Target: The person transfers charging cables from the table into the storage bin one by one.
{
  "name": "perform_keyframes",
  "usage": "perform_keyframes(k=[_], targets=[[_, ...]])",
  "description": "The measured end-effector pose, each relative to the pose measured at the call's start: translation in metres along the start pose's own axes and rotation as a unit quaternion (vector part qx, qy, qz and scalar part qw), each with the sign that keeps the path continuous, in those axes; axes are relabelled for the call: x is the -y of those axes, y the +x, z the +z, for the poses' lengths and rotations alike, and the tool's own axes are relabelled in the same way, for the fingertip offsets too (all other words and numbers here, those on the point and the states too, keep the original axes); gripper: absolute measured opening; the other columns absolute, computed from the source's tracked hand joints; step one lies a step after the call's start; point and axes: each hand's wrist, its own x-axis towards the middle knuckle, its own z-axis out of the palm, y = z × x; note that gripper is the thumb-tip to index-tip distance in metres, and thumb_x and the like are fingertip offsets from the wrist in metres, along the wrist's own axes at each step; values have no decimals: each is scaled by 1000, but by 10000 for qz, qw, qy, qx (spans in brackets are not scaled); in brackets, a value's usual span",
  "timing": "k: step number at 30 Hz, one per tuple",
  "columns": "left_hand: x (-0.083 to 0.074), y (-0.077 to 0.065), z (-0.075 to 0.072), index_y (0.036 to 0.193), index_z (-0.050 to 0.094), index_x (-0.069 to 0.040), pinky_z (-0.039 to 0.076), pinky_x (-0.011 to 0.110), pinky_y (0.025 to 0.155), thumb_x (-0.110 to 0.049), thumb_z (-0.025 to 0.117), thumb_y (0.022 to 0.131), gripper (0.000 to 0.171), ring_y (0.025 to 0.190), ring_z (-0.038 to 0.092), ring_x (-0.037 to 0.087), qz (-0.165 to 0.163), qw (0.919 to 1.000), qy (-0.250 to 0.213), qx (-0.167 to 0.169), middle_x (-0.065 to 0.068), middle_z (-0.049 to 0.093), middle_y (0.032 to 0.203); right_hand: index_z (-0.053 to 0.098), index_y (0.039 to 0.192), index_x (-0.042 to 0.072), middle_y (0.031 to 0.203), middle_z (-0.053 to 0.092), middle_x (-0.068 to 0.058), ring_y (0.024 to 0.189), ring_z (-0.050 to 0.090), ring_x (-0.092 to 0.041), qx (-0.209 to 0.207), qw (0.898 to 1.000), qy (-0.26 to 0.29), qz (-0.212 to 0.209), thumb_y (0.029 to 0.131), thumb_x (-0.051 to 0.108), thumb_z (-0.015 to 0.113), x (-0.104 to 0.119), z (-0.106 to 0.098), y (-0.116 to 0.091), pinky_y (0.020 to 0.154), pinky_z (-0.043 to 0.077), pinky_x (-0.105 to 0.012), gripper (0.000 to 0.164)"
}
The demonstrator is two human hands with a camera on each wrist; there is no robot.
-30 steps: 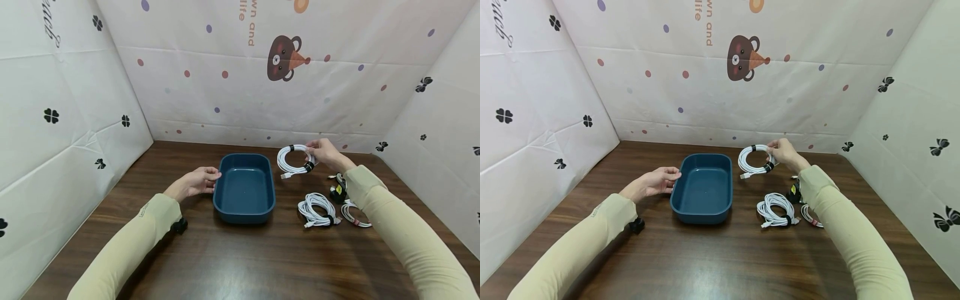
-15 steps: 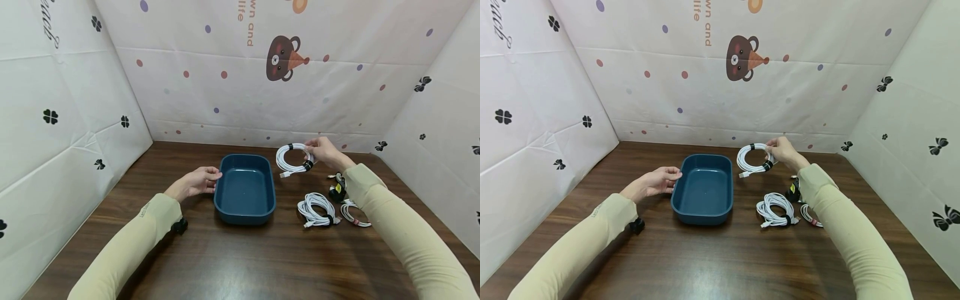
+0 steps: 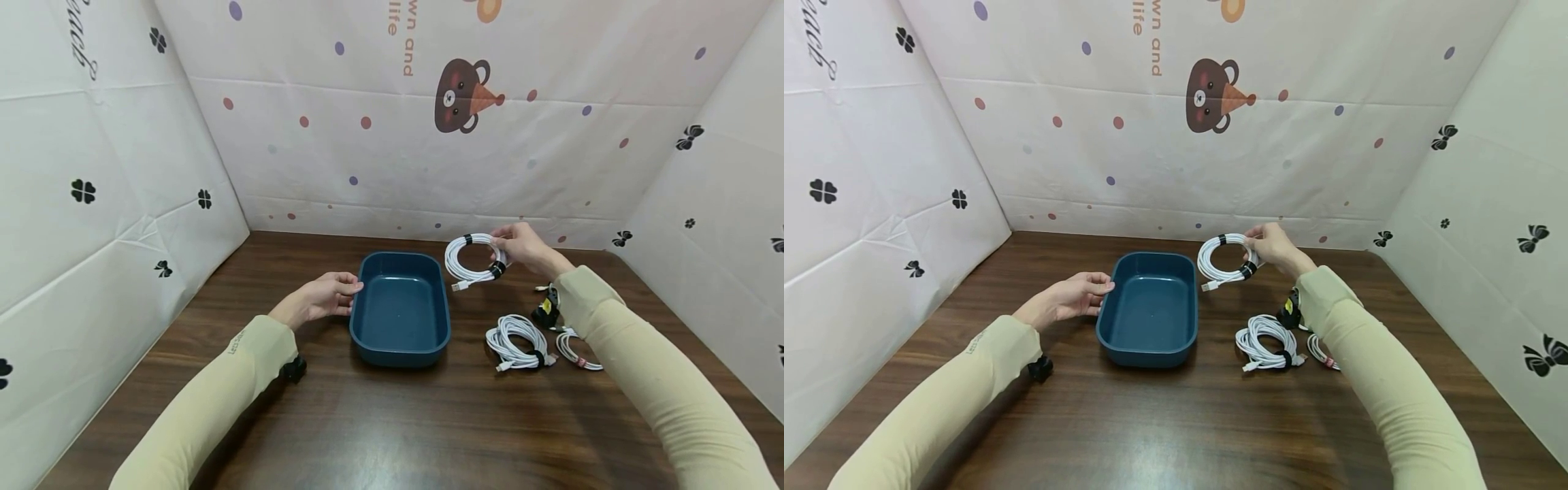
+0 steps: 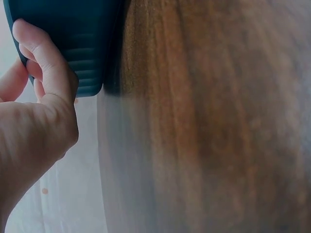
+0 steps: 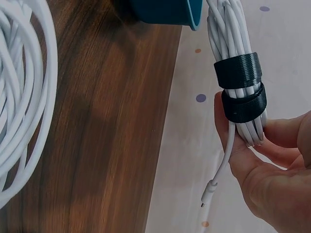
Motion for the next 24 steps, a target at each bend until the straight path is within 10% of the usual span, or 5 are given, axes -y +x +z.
perform_keyframes(k=[24], targets=[[-1, 0, 0, 101, 51, -12, 53, 28, 67, -17, 55, 99, 7, 72, 53, 17, 1, 10000, 26, -8, 5, 57, 84, 41, 132, -18, 82, 60, -1, 65, 63, -6, 124, 9999, 68, -65, 102, 6, 41, 14, 18, 9, 58, 54, -22, 38]])
